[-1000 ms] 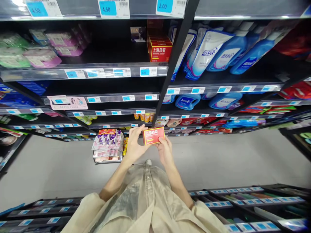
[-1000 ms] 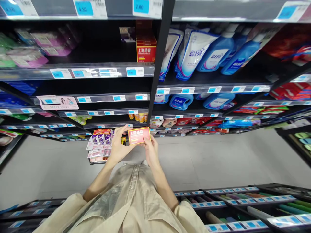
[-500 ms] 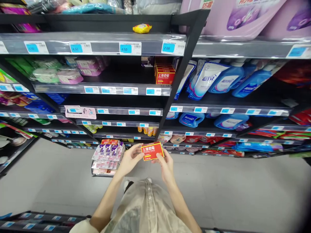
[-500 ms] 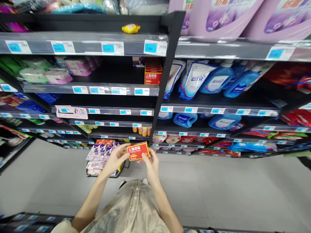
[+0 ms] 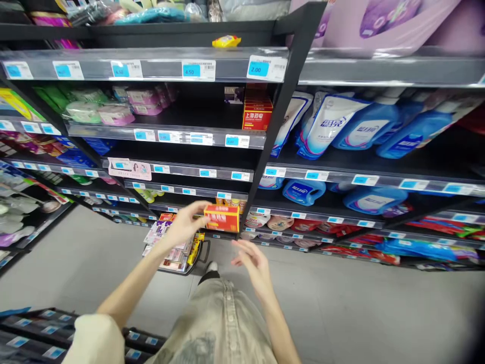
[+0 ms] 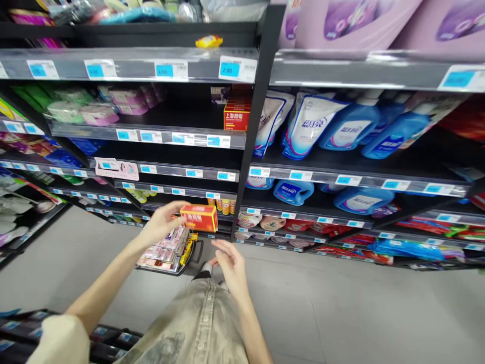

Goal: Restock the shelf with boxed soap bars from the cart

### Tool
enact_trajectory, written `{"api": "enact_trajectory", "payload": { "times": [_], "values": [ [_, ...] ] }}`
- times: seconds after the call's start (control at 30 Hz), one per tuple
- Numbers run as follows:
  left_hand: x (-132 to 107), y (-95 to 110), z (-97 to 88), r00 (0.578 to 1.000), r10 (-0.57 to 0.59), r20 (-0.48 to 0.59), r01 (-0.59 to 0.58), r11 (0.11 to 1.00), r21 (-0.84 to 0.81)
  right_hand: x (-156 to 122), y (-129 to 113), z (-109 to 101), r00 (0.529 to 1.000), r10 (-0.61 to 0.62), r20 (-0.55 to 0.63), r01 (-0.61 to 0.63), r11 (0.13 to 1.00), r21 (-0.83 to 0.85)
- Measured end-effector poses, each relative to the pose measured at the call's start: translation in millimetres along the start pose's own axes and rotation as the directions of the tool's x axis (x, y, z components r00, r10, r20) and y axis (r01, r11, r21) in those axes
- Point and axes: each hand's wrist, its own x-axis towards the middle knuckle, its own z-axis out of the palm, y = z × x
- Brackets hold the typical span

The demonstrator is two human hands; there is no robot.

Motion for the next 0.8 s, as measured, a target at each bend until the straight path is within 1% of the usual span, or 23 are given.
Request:
{"api": "enact_trajectory", "payload": {
  "times": [0.03, 0.1, 0.17, 0.23, 0.33, 0.4, 0.47, 0.57, 0.7, 0.8],
  "values": [
    [16, 16, -7.6, 0.998, 0.044, -0.051, -0.044, 0.999, 0.003, 1, -2, -3, 1.000, -0.003, 0.000, 0.003, 1.000, -0.017],
    [52, 50, -21.2, 0.982, 0.118, -0.145, -0.125, 0.991, -0.040, 2, -5, -8, 1.000, -0.016, -0.005, 0.016, 0.999, -0.047],
    [91, 85, -30.9, 0.967, 0.159, -0.200, -0.180, 0.980, -0.091, 1, -6, -13, 1.000, -0.027, -0.009, 0.026, 0.998, -0.061],
    [129, 114, -35.9, 0.970, 0.153, -0.187, -0.179, 0.975, -0.131, -1, -4, -18, 0.999, -0.026, -0.019, 0.024, 0.998, -0.065],
    [187, 145, -36.3, 0.982, 0.097, -0.163, -0.125, 0.977, -0.174, -4, 0, -30, 0.998, -0.019, -0.052, 0.015, 0.997, -0.074],
    [225, 160, -33.7, 0.980, 0.075, -0.183, -0.109, 0.977, -0.181, -4, 0, -42, 0.996, -0.030, -0.088, 0.021, 0.995, -0.096],
    [261, 170, -30.1, 0.979, 0.092, -0.181, -0.122, 0.980, -0.159, -2, -2, -56, 0.988, -0.057, -0.144, 0.039, 0.992, -0.124],
    [309, 181, -22.2, 0.987, 0.109, -0.114, -0.123, 0.985, -0.119, 4, -7, -76, 0.964, -0.096, -0.247, 0.057, 0.985, -0.160],
    [357, 187, -4.7, 0.998, 0.065, -0.015, -0.066, 0.994, -0.082, 12, -6, -92, 0.917, -0.101, -0.385, 0.052, 0.989, -0.137],
    [384, 188, 11.8, 0.998, 0.058, -0.016, -0.059, 0.998, -0.024, 20, -3, -98, 0.892, -0.076, -0.445, 0.038, 0.995, -0.093]
  ]
}}
